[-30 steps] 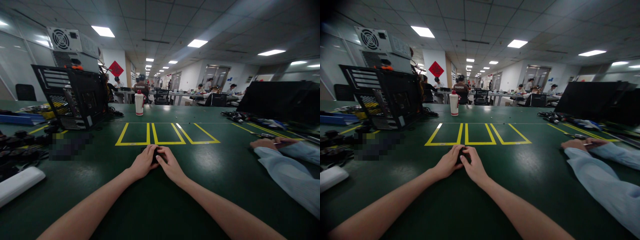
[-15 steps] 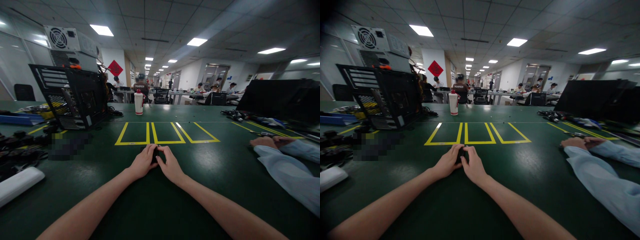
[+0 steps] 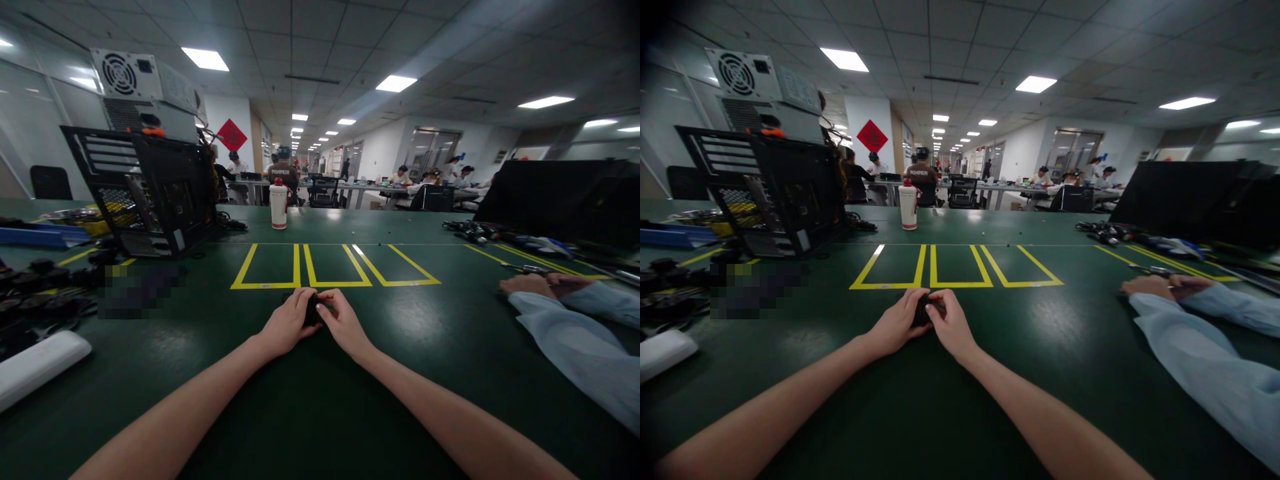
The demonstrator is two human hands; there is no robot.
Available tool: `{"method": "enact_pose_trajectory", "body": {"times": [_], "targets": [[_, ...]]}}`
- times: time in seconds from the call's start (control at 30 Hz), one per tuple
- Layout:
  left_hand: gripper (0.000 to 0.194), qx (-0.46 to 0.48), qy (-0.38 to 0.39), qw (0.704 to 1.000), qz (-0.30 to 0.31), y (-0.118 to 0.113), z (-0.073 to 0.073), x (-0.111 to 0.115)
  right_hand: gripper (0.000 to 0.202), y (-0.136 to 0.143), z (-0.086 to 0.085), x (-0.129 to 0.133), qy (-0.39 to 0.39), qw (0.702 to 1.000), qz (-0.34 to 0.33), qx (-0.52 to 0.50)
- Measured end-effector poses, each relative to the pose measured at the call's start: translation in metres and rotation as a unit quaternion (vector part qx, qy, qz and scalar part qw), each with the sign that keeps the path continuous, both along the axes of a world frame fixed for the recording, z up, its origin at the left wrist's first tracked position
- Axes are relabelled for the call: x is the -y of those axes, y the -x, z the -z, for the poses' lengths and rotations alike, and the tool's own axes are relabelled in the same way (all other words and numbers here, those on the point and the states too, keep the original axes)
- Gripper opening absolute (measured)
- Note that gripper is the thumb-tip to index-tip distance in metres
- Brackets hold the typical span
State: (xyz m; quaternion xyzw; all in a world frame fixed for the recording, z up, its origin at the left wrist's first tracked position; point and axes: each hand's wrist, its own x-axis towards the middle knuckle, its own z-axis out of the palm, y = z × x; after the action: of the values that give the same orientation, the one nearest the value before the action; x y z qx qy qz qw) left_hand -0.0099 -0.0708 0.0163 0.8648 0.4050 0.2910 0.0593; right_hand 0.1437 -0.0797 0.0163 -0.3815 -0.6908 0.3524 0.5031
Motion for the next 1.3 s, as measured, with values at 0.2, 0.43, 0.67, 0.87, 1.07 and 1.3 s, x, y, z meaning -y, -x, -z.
{"method": "enact_pose_trajectory", "body": {"times": [0.2,0.43,0.67,0.87,1.07,1.3], "targets": [[0.060,-0.001,-0.006,1.000,-0.005,0.000,0.003,-0.001,0.026,-0.004,0.013,-0.015,0.078,0.996,-0.010,-0.050],[0.057,-0.001,0.017,1.000,-0.006,0.000,0.000,0.001,0.019,-0.005,0.008,-0.009,0.085,0.995,-0.039,-0.045],[0.057,0.002,0.013,1.000,-0.007,0.000,0.002,-0.002,0.016,-0.005,0.004,-0.005,0.096,0.992,-0.050,-0.068],[0.058,0.001,0.007,1.000,-0.011,0.000,0.002,-0.001,0.025,-0.006,0.006,-0.011,0.132,0.988,-0.036,-0.068],[0.057,-0.002,0.008,1.000,-0.007,0.000,0.002,-0.001,0.026,-0.010,-0.002,-0.005,0.149,0.981,-0.095,-0.076],[0.057,-0.003,-0.001,1.000,-0.005,0.000,0.003,-0.003,0.017,-0.006,0.001,-0.008,0.120,0.989,-0.055,-0.064]]}}
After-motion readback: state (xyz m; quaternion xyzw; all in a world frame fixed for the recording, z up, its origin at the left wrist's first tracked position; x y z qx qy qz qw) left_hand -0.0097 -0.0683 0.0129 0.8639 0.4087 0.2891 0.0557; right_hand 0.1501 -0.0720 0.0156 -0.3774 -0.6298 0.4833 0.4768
